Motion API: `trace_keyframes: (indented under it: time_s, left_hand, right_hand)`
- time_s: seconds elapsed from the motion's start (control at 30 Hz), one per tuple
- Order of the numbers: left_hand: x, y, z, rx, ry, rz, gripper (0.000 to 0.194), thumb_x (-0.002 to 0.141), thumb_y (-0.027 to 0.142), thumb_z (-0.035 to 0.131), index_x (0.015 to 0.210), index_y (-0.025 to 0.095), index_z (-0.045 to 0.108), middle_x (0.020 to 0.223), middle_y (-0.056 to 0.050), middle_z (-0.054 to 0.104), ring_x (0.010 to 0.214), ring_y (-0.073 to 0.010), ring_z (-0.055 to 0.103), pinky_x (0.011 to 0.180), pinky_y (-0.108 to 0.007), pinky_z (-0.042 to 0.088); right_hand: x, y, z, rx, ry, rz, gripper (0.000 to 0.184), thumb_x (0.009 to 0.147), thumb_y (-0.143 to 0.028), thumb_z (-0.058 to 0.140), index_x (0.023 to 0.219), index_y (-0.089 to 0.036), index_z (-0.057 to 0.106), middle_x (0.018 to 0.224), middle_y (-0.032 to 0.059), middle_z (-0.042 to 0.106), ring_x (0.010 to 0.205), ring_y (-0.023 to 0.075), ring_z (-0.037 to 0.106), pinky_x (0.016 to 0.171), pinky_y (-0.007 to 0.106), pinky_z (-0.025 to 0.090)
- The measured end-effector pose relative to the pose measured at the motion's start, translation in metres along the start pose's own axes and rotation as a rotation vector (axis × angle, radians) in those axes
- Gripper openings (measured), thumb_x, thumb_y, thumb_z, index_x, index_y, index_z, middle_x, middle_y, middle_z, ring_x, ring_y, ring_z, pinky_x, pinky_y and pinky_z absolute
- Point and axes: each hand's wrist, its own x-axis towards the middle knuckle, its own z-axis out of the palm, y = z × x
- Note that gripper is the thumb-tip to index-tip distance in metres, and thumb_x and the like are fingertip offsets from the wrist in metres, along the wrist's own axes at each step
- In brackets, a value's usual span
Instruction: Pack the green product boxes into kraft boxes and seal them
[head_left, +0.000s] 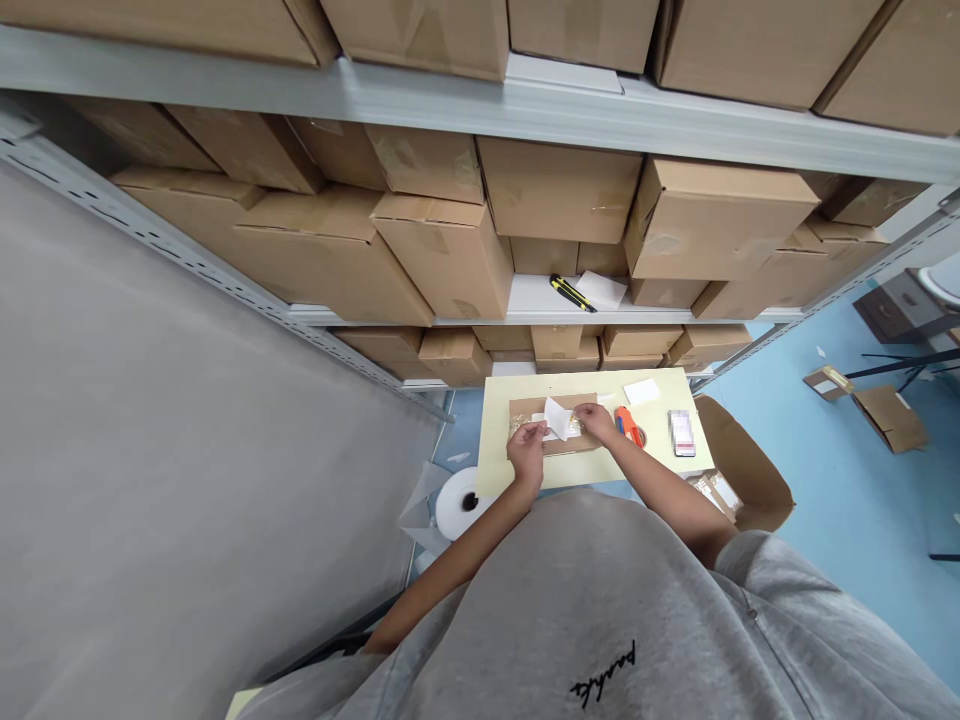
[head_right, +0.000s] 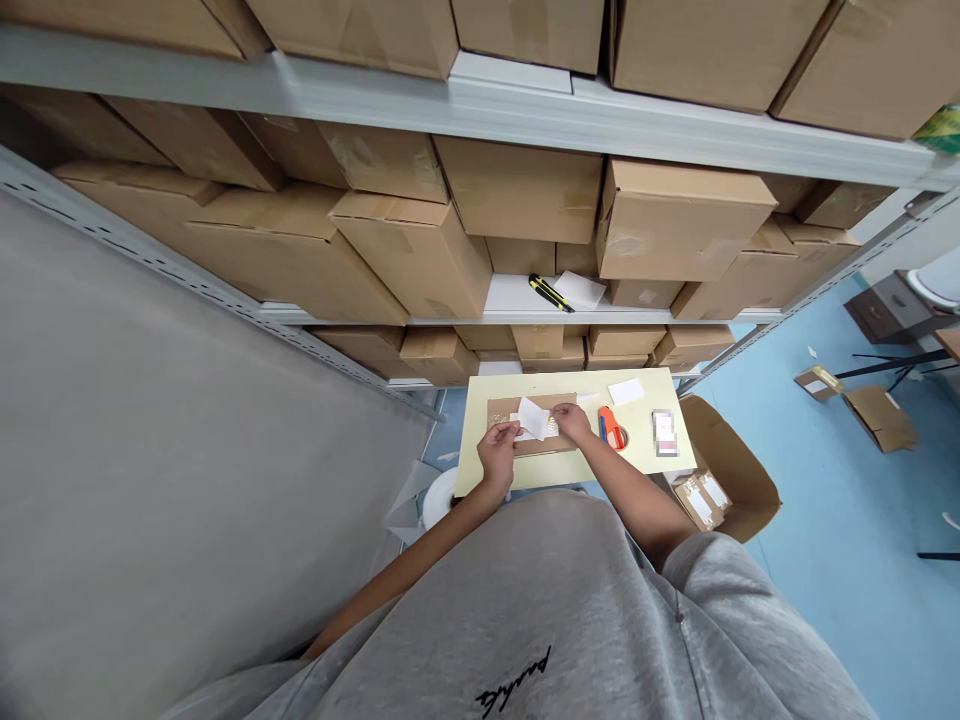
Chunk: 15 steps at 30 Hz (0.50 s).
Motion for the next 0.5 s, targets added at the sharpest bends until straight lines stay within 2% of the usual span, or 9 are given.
trace_keyframes:
  time_s: [0.17,0.3,0.4,0.5]
  left_hand:
    - [-0.009,0.015,0.003,0.058,-0.057,0.118,0.034,0.077,0.054,0.088,0.081,0.022,0.08,0.079,-0.007,0.079,0.075,-0.0234,0.074,0.069,-0.034,0.058]
    - [-0.013,0.037,0.008,0.069,-0.036,0.22,0.032,0.084,0.054,0.086,0.088,0.023,0.08,0.088,-0.007,0.08,0.081,-0.0231,0.074,0.075,-0.035,0.06]
    - [-0.011,0.046,0.011,0.047,-0.003,0.202,0.035,0.088,0.056,0.083,0.092,0.022,0.079,0.088,-0.007,0.079,0.079,-0.0221,0.073,0.07,-0.033,0.058]
    - [-0.008,0.042,0.012,0.001,0.031,0.16,0.041,0.086,0.061,0.083,0.091,0.021,0.076,0.086,-0.008,0.078,0.081,-0.0226,0.074,0.065,-0.031,0.056]
  right_hand:
    - [0.002,0.0,0.001,-0.052,-0.034,-0.02,0.014,0.081,-0.015,0.078,0.072,-0.026,0.078,0.088,-0.001,0.08,0.097,0.0191,0.073,0.09,0.023,0.055]
    - [0.001,-0.002,-0.001,0.016,-0.03,-0.015,0.014,0.085,-0.017,0.077,0.073,-0.025,0.079,0.087,-0.0001,0.081,0.093,0.0183,0.072,0.087,0.022,0.054]
    - [-0.002,-0.006,-0.002,0.13,-0.007,0.058,0.01,0.09,-0.024,0.076,0.08,-0.022,0.08,0.085,-0.0001,0.081,0.084,0.0165,0.072,0.077,0.021,0.054]
    - [-0.007,-0.014,-0.004,0.227,-0.065,0.127,0.013,0.093,-0.029,0.078,0.085,-0.018,0.081,0.085,0.0021,0.082,0.074,0.0141,0.07,0.065,0.02,0.053]
